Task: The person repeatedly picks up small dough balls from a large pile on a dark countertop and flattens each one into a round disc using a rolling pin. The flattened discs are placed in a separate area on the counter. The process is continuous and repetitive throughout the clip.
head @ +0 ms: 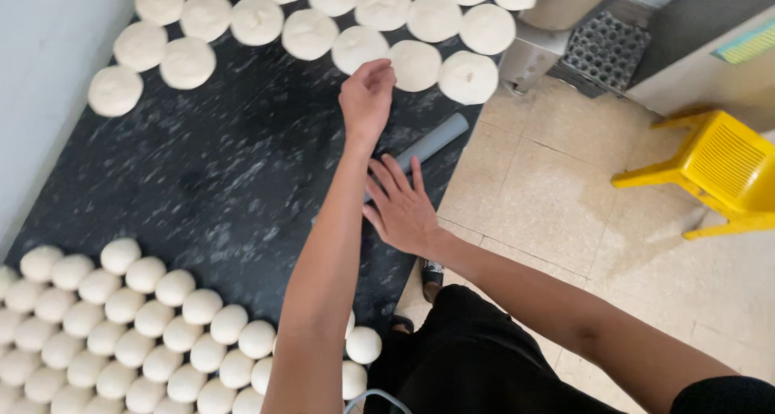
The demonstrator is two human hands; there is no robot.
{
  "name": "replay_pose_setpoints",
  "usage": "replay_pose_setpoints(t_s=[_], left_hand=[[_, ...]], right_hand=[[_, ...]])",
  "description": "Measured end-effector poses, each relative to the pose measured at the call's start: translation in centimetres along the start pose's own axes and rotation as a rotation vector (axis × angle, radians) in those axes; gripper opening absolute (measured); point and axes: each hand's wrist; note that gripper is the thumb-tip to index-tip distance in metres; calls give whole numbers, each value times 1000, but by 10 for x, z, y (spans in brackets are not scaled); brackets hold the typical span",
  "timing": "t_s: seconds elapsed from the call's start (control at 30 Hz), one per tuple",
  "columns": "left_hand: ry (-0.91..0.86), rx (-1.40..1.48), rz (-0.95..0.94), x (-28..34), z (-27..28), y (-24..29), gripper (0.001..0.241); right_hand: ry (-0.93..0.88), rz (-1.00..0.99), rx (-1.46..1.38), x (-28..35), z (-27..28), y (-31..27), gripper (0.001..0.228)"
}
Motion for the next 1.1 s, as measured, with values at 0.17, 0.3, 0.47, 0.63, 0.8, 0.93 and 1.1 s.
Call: replay_pose_setpoints(t_s=[0.17, 0.3, 0.47, 0.63, 0.8, 0.93, 1.1], left_hand=[[295, -47, 136, 56, 156, 6, 25], [675, -572, 73, 111, 280, -4, 24], [751, -1066, 178, 135, 411, -36, 40], [258, -1143, 483, 116, 446, -39, 38], [271, -1196, -115, 144, 400, -1, 39], [382, 134, 109, 149, 310, 16, 37], [137, 493, 285, 153, 190, 14, 51]], right_hand=[[102, 112, 1, -32, -6, -32, 62], [119, 174, 0, -47, -19, -67, 60], [136, 191, 73, -46, -30, -84, 59], [135, 180, 103, -47, -32, -87, 57], [124, 153, 79, -47, -30, -90, 56], [100, 97, 59, -48, -29, -89, 58], [56, -134, 2, -53, -22, -60, 58]])
Point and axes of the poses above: each hand's wrist, its own x-axis away from the middle knuckle, its own z-axis out of the back of the hand, y = z × x, and after that the axes turned 2 degrees about z, right-handed
